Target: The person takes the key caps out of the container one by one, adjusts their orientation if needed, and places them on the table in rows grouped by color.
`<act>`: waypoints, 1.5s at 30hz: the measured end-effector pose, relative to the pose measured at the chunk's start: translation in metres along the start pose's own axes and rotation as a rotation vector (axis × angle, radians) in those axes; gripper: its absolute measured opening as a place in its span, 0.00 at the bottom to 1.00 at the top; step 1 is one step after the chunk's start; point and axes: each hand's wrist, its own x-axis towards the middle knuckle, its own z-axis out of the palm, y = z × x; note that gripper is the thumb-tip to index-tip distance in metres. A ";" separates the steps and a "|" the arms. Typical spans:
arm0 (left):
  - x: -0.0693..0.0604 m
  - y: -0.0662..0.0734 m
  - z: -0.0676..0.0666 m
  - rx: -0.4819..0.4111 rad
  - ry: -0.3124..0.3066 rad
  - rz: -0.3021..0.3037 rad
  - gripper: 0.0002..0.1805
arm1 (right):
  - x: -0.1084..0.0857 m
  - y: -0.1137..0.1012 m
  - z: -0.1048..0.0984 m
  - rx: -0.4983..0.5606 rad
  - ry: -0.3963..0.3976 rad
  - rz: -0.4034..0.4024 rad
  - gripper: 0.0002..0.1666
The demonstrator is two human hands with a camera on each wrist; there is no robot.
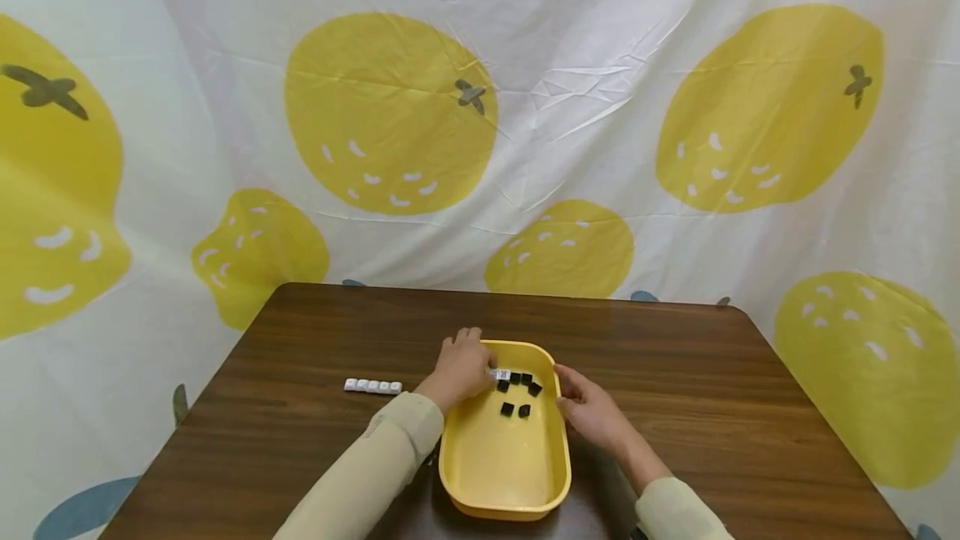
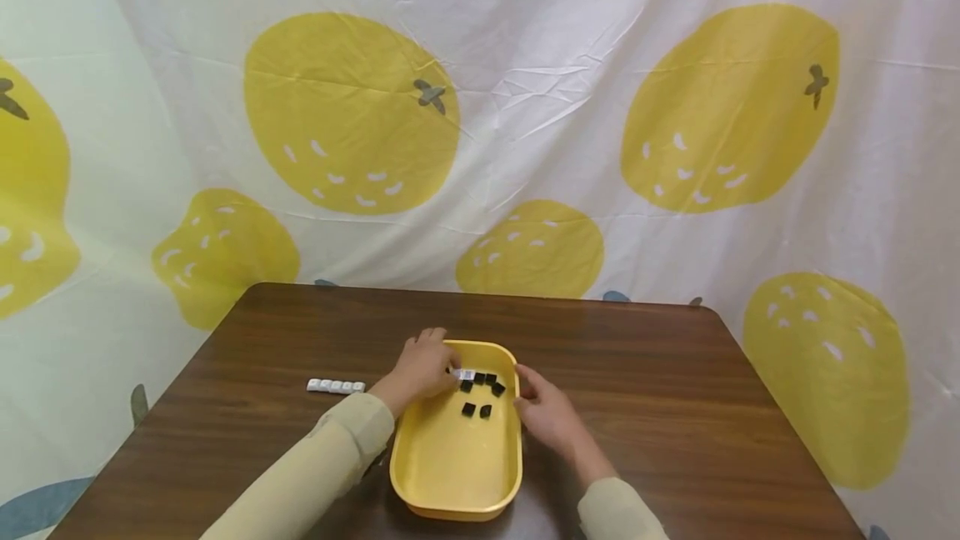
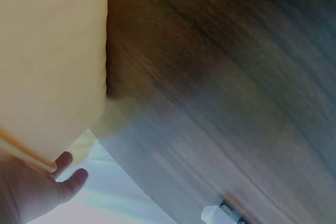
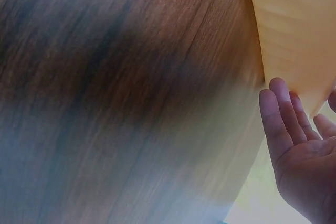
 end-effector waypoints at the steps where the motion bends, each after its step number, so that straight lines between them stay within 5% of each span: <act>1: 0.000 -0.001 -0.001 -0.011 0.015 0.006 0.09 | 0.000 0.000 0.000 0.000 0.001 0.002 0.32; 10: -0.004 -0.007 -0.016 -0.015 0.200 0.104 0.09 | 0.000 -0.002 0.000 -0.006 -0.007 -0.001 0.32; 22: -0.009 -0.012 -0.019 -0.396 0.166 0.133 0.04 | 0.000 -0.002 0.001 -0.003 -0.002 0.000 0.31; 45: -0.016 -0.017 -0.018 -0.569 0.133 0.134 0.02 | 0.000 -0.001 0.001 0.023 -0.011 0.012 0.31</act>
